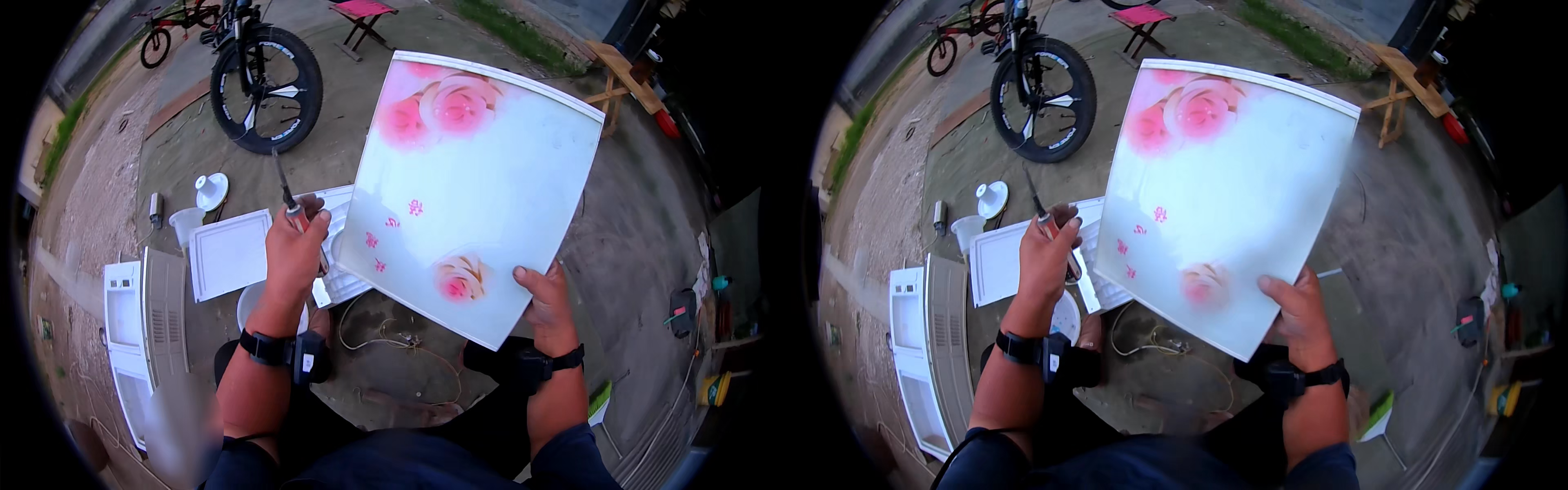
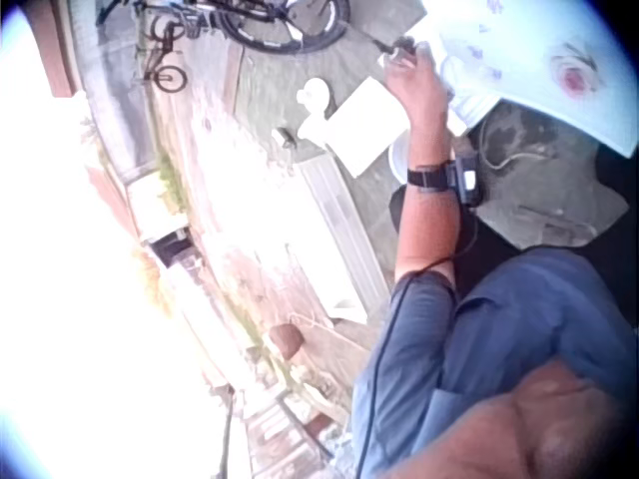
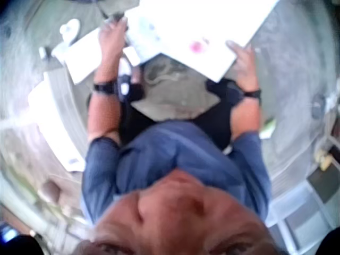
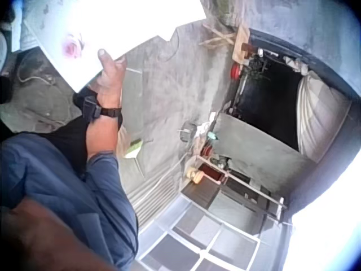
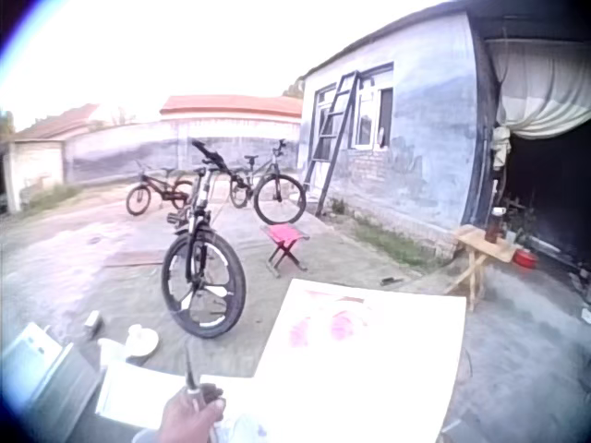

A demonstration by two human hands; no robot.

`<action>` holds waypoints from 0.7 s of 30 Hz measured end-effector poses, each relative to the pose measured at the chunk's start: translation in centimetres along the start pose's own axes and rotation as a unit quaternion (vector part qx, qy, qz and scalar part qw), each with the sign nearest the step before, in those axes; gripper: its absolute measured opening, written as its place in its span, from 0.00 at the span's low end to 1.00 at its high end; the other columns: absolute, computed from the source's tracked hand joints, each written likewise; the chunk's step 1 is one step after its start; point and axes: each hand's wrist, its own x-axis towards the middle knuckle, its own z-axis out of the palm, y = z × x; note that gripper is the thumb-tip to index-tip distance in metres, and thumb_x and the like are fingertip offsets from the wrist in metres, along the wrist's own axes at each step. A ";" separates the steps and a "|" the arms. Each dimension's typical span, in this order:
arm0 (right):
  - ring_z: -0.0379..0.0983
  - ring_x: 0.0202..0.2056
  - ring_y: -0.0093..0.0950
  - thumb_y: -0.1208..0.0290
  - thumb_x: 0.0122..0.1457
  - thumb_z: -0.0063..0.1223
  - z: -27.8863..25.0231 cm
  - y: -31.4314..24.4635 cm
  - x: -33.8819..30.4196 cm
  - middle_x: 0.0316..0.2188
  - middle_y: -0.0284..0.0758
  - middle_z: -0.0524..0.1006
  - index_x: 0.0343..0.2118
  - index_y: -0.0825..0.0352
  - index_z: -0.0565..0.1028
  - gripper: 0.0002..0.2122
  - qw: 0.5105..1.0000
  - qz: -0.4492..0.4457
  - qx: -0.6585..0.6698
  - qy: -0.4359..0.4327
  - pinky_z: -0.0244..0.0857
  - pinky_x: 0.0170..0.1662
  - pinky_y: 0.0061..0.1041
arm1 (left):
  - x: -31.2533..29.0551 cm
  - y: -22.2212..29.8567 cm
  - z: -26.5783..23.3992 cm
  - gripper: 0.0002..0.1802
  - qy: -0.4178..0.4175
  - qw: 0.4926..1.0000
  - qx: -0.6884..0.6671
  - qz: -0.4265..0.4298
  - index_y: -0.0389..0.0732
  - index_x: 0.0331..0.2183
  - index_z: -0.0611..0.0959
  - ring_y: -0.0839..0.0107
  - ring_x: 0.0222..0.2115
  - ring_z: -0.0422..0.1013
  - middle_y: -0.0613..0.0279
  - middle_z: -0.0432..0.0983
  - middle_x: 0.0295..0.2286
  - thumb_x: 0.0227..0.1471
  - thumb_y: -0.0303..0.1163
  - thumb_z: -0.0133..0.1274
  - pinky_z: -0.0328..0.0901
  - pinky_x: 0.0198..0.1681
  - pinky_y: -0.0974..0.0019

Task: The person uses a screwdriver to remove screws from a white plastic panel and a decorative glass panel, then detaches plastic trim pieces by hand.

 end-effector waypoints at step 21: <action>0.66 0.56 0.39 0.49 0.65 0.45 -3.0 1.6 2.7 0.57 0.44 0.68 0.61 0.72 0.60 0.32 0.999 0.018 -0.014 -0.033 0.60 0.60 0.40 | -2.6 2.6 -3.0 0.28 -0.249 0.935 -0.246 -0.064 0.34 0.50 0.74 0.73 0.40 0.73 0.60 0.77 0.39 0.49 0.31 0.65 0.67 0.48 0.67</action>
